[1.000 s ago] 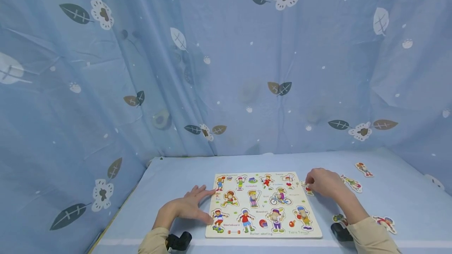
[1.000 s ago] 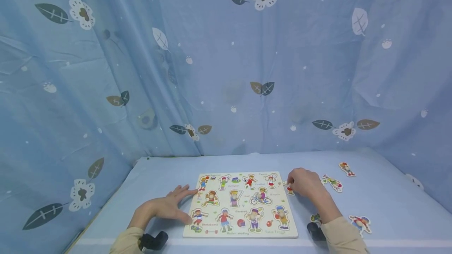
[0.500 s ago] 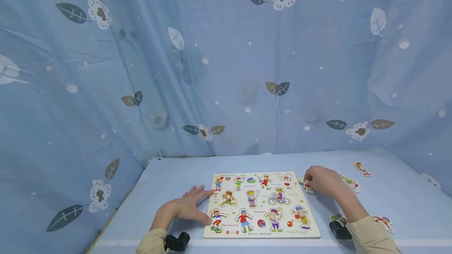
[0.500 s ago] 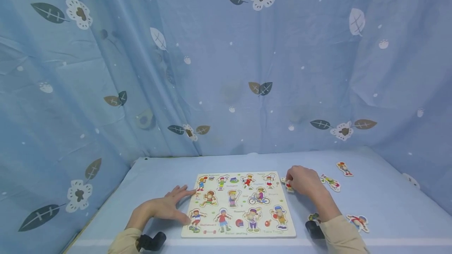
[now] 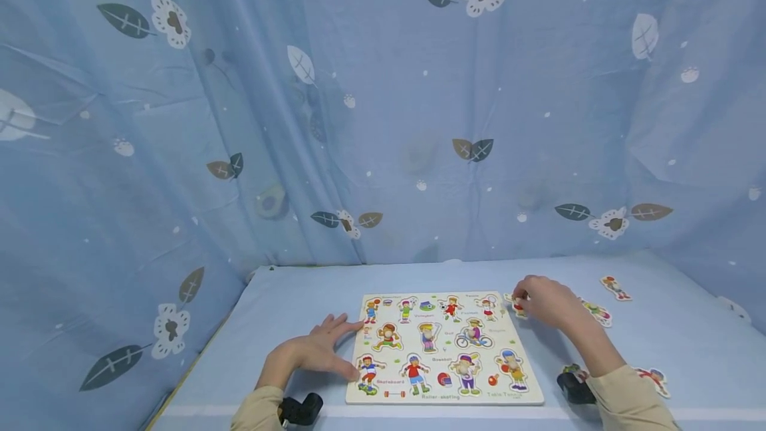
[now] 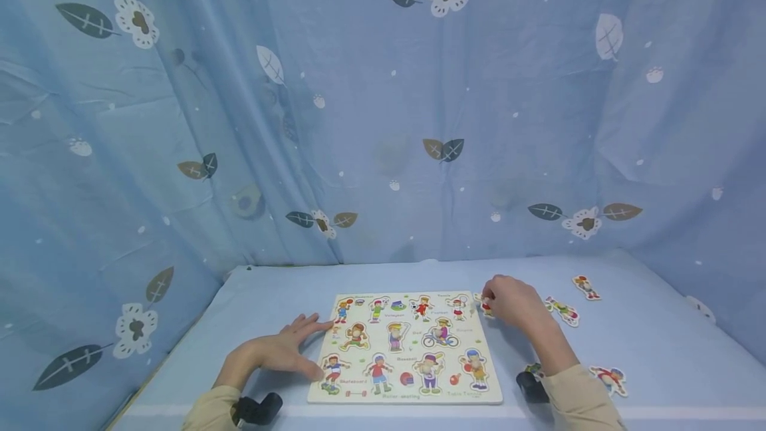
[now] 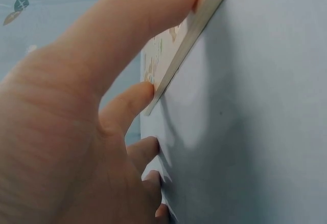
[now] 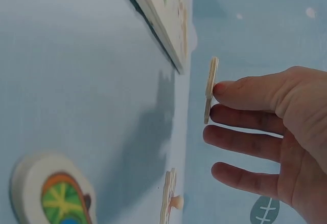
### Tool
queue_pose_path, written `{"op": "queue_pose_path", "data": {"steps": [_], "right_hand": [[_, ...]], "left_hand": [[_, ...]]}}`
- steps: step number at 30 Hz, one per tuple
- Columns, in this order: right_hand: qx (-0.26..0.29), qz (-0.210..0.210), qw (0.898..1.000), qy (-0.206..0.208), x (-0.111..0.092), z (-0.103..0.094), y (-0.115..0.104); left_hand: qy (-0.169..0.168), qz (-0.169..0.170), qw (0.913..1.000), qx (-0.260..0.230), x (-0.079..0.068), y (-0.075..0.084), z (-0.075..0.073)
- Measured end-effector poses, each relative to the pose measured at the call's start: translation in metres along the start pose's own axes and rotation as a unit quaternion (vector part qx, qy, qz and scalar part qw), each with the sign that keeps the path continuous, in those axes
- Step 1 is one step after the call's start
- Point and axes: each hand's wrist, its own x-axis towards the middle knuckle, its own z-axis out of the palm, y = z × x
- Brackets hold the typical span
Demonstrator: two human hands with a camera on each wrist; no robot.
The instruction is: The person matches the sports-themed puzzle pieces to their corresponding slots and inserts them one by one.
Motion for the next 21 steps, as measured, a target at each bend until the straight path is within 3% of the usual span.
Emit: {"op": "queue_pose_path", "data": {"steps": [21], "right_hand": [[-0.012, -0.029, 0.999, 0.012, 0.022, 0.011, -0.025]], "left_hand": [[0.003, -0.020, 0.9998, 0.007, 0.005, -0.001, 0.004]]}}
